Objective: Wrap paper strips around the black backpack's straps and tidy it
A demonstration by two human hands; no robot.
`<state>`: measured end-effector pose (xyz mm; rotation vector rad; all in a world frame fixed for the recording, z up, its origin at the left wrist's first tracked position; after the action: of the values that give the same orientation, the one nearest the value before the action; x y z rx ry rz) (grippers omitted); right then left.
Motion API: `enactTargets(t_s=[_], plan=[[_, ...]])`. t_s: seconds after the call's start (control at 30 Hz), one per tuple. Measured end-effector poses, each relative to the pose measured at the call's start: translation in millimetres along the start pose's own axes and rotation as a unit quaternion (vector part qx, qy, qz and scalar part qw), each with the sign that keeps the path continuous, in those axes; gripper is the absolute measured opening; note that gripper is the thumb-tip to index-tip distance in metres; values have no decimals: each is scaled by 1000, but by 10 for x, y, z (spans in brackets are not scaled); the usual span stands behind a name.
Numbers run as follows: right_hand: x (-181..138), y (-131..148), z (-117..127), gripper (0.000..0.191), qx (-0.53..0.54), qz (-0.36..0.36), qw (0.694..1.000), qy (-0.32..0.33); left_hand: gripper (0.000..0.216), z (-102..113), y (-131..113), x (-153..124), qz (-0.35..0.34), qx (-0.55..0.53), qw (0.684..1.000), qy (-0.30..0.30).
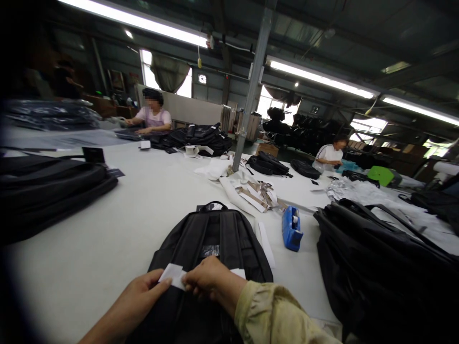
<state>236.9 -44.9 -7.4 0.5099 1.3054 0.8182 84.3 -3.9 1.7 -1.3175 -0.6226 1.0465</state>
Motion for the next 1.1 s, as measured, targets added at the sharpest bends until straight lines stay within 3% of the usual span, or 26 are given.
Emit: enactTargets(t_s=[0.1, 0.2, 0.27, 0.4, 0.53, 0.67, 0.8, 0.9, 1.03, 1.1], plan=[[12, -207, 11, 21, 23, -42, 999, -2, 45, 56, 169, -3, 77, -139, 987, 11], [1, -269, 24, 15, 77, -31, 997, 6, 50, 81, 266, -5, 133, -258, 957, 30], [-12, -222, -25, 15, 136, -22, 990, 42, 50, 80, 287, -4, 146, -286, 946, 38], [-26, -63, -208, 40, 168, -25, 978, 120, 50, 28, 278, -24, 143, -300, 942, 47], [11, 60, -203, 22, 155, 26, 985, 64, 46, -38, 195, -77, 145, -327, 932, 64], [39, 70, -164, 20, 141, 61, 988, 15, 48, -217, 106, -92, 186, -379, 898, 125], [91, 41, -137, 25, 152, 90, 984, 12, 45, -212, 137, 15, 177, -331, 925, 61], [99, 40, -147, 32, 183, 114, 974, 67, 47, -249, 78, 49, 138, -333, 929, 78], [50, 11, -215, 51, 209, 70, 963, 154, 48, -212, 83, 25, 142, -309, 938, 63], [47, 8, -214, 54, 166, 58, 974, 141, 48, -215, 96, 19, 148, -307, 938, 61]])
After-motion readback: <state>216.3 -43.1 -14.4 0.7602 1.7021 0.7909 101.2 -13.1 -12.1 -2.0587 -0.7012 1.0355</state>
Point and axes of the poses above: each hand's wrist, its own x-axis towards the middle knuckle, its own z-axis out of the back of the hand, y = z × x, the point moved 8 cm from there along x, towards the middle knuckle, and after that the axes turned 6 degrees about -x, right-handed, at the moved point
